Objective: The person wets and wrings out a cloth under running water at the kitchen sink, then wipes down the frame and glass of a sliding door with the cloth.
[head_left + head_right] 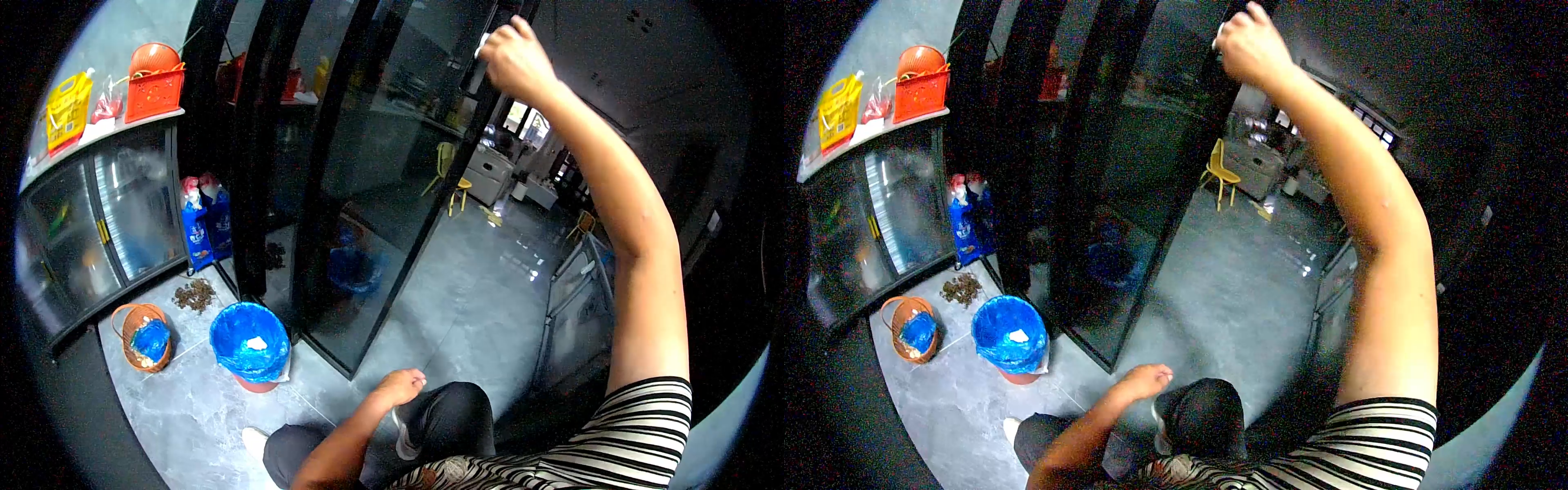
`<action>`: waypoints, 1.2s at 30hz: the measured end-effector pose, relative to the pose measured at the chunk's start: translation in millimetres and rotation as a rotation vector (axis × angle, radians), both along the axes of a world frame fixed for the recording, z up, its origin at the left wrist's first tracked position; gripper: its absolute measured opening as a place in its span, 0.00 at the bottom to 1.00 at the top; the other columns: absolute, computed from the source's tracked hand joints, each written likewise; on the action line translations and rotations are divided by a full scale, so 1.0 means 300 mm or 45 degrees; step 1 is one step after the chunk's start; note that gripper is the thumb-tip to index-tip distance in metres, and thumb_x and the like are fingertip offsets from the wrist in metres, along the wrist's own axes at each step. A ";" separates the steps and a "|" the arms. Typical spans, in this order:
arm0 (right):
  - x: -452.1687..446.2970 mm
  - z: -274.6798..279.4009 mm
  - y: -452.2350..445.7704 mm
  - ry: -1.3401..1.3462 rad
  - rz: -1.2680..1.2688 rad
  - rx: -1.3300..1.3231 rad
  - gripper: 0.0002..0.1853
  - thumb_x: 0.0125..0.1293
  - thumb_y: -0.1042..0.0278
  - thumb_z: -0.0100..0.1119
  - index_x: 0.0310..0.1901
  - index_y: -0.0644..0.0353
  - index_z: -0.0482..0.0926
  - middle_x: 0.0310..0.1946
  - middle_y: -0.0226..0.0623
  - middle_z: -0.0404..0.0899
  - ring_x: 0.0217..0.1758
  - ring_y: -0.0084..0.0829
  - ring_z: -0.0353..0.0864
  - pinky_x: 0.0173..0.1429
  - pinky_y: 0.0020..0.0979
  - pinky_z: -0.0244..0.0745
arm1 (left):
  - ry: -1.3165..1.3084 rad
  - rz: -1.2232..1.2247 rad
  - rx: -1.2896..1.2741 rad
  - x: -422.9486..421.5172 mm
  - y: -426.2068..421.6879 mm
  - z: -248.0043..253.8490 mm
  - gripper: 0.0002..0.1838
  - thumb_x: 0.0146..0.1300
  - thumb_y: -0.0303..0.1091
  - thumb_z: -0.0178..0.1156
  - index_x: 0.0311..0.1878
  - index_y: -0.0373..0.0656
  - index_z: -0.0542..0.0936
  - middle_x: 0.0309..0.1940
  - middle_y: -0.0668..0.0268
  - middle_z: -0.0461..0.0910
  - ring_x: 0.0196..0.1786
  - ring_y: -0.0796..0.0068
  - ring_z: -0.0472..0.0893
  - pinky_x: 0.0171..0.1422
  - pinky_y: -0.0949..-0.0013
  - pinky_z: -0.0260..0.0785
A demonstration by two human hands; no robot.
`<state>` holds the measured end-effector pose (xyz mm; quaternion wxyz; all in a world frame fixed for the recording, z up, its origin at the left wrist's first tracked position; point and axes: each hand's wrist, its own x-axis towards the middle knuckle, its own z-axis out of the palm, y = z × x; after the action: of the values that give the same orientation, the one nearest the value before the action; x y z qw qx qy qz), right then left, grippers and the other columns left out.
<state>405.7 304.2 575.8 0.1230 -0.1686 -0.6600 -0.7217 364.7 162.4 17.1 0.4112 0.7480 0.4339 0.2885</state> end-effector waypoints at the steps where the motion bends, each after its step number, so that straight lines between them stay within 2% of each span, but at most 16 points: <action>1: -0.006 0.014 -0.027 0.057 -0.101 -0.031 0.07 0.48 0.71 0.54 0.30 0.53 0.80 0.32 0.32 0.78 0.46 0.31 0.74 0.66 0.42 0.53 | 0.022 -0.008 -0.017 -0.002 0.000 -0.007 0.17 0.61 0.45 0.52 0.47 0.45 0.77 0.40 0.58 0.81 0.44 0.60 0.80 0.49 0.63 0.70; 3: -0.062 -0.009 -0.075 0.145 -0.282 -0.022 0.10 0.48 0.76 0.53 0.32 0.53 0.80 0.32 0.32 0.78 0.47 0.31 0.74 0.66 0.40 0.53 | 0.001 -0.021 -0.075 -0.008 0.014 -0.019 0.15 0.60 0.43 0.53 0.45 0.45 0.78 0.41 0.57 0.80 0.47 0.56 0.77 0.52 0.60 0.68; 4: -0.020 -0.001 0.026 0.119 -0.141 -0.014 0.03 0.46 0.72 0.55 0.26 0.54 0.77 0.29 0.33 0.78 0.43 0.33 0.75 0.63 0.42 0.56 | -0.003 -0.018 -0.076 -0.008 0.017 -0.026 0.15 0.60 0.43 0.53 0.45 0.45 0.78 0.41 0.57 0.80 0.47 0.56 0.77 0.52 0.60 0.68; 7: -0.012 -0.059 0.041 0.190 0.159 -0.115 0.08 0.44 0.75 0.56 0.29 0.55 0.71 0.25 0.35 0.77 0.40 0.37 0.75 0.61 0.42 0.59 | 0.062 0.007 0.000 -0.010 0.012 -0.014 0.15 0.60 0.44 0.52 0.46 0.47 0.78 0.42 0.57 0.79 0.47 0.56 0.77 0.53 0.60 0.67; 16: 0.028 -0.202 0.061 0.078 0.346 -0.435 0.11 0.41 0.77 0.57 0.29 0.52 0.72 0.29 0.36 0.75 0.40 0.39 0.72 0.50 0.37 0.66 | 0.222 -0.052 -0.005 -0.029 -0.020 -0.003 0.16 0.61 0.45 0.51 0.46 0.47 0.78 0.42 0.59 0.79 0.48 0.57 0.77 0.53 0.59 0.67; 19: 0.022 -0.151 0.039 0.087 0.237 -0.457 0.08 0.44 0.75 0.56 0.28 0.51 0.72 0.29 0.34 0.75 0.41 0.36 0.72 0.51 0.36 0.65 | 0.336 -0.103 -0.082 -0.046 -0.030 0.014 0.16 0.61 0.45 0.51 0.45 0.47 0.78 0.43 0.59 0.79 0.50 0.58 0.76 0.54 0.59 0.67; 21: 0.002 -0.062 0.012 -0.300 -0.169 -0.501 0.06 0.48 0.72 0.55 0.28 0.49 0.72 0.30 0.31 0.76 0.40 0.33 0.73 0.51 0.35 0.64 | 0.393 -0.117 -0.082 -0.047 -0.032 0.003 0.16 0.61 0.46 0.51 0.46 0.48 0.78 0.44 0.59 0.79 0.51 0.58 0.76 0.54 0.59 0.66; 22: -0.001 -0.010 0.023 -0.421 -0.200 -0.384 0.04 0.50 0.69 0.54 0.29 0.48 0.72 0.30 0.29 0.76 0.40 0.30 0.74 0.53 0.34 0.63 | 0.401 -0.111 -0.078 -0.048 -0.032 -0.003 0.16 0.61 0.46 0.51 0.46 0.48 0.78 0.44 0.59 0.79 0.51 0.58 0.76 0.54 0.59 0.66; 24: -0.018 0.103 0.013 -0.327 -0.401 -0.155 0.09 0.51 0.72 0.53 0.36 0.50 0.74 0.36 0.31 0.78 0.46 0.32 0.76 0.55 0.34 0.67 | 0.424 -0.133 -0.057 -0.042 -0.027 -0.009 0.17 0.61 0.46 0.51 0.46 0.48 0.78 0.44 0.58 0.79 0.51 0.57 0.76 0.55 0.59 0.66; 26: -0.026 0.191 -0.017 -0.298 -0.371 0.137 0.04 0.52 0.74 0.55 0.30 0.54 0.73 0.29 0.34 0.77 0.46 0.33 0.76 0.56 0.37 0.65 | 0.423 -0.125 -0.036 -0.047 -0.043 0.021 0.17 0.61 0.46 0.51 0.47 0.47 0.78 0.44 0.58 0.79 0.51 0.56 0.76 0.55 0.58 0.66; 27: -0.036 0.248 -0.015 -0.212 -0.480 0.170 0.03 0.53 0.68 0.52 0.29 0.54 0.75 0.29 0.34 0.77 0.43 0.32 0.75 0.58 0.38 0.62 | 0.459 -0.155 -0.049 -0.046 -0.047 0.039 0.17 0.61 0.46 0.51 0.47 0.47 0.78 0.44 0.58 0.79 0.50 0.55 0.76 0.55 0.58 0.66; 28: -0.033 0.293 -0.010 -0.122 -0.593 0.201 0.08 0.55 0.63 0.48 0.27 0.55 0.77 0.29 0.33 0.77 0.41 0.30 0.75 0.60 0.39 0.58 | 0.500 -0.189 -0.064 -0.045 -0.047 0.045 0.17 0.61 0.46 0.51 0.47 0.46 0.78 0.44 0.58 0.79 0.50 0.55 0.76 0.54 0.57 0.66; 30: -0.054 0.259 -0.046 -0.172 -0.553 0.163 0.06 0.55 0.65 0.49 0.25 0.52 0.75 0.28 0.30 0.77 0.38 0.27 0.76 0.54 0.35 0.60 | 0.490 -0.222 -0.048 -0.030 -0.027 0.000 0.17 0.62 0.46 0.51 0.47 0.46 0.78 0.44 0.57 0.79 0.50 0.55 0.76 0.54 0.57 0.67; 32: -0.073 0.190 -0.057 -0.037 -0.569 0.192 0.08 0.58 0.65 0.47 0.33 0.55 0.76 0.34 0.34 0.79 0.44 0.32 0.76 0.57 0.39 0.61 | 0.467 -0.262 -0.033 -0.007 -0.013 -0.034 0.17 0.62 0.46 0.51 0.47 0.46 0.77 0.44 0.57 0.79 0.50 0.54 0.76 0.54 0.57 0.67; 33: -0.055 0.149 0.003 0.170 -0.165 0.138 0.08 0.51 0.75 0.55 0.35 0.55 0.74 0.30 0.38 0.76 0.45 0.37 0.75 0.53 0.37 0.68 | 0.484 -0.269 -0.006 -0.002 -0.007 -0.042 0.17 0.61 0.46 0.51 0.47 0.46 0.77 0.44 0.57 0.79 0.50 0.54 0.76 0.53 0.57 0.67; 36: -0.002 0.009 0.013 0.069 0.030 0.004 0.15 0.51 0.77 0.52 0.43 0.56 0.74 0.31 0.39 0.76 0.44 0.38 0.75 0.49 0.37 0.70 | 0.505 -0.245 0.001 -0.006 -0.018 -0.023 0.17 0.61 0.45 0.51 0.46 0.45 0.77 0.43 0.56 0.79 0.50 0.54 0.76 0.53 0.56 0.67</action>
<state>405.0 308.1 578.5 0.1496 -0.1799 -0.6572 -0.7165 363.0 157.1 10.3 0.3432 0.8281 0.4328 0.0952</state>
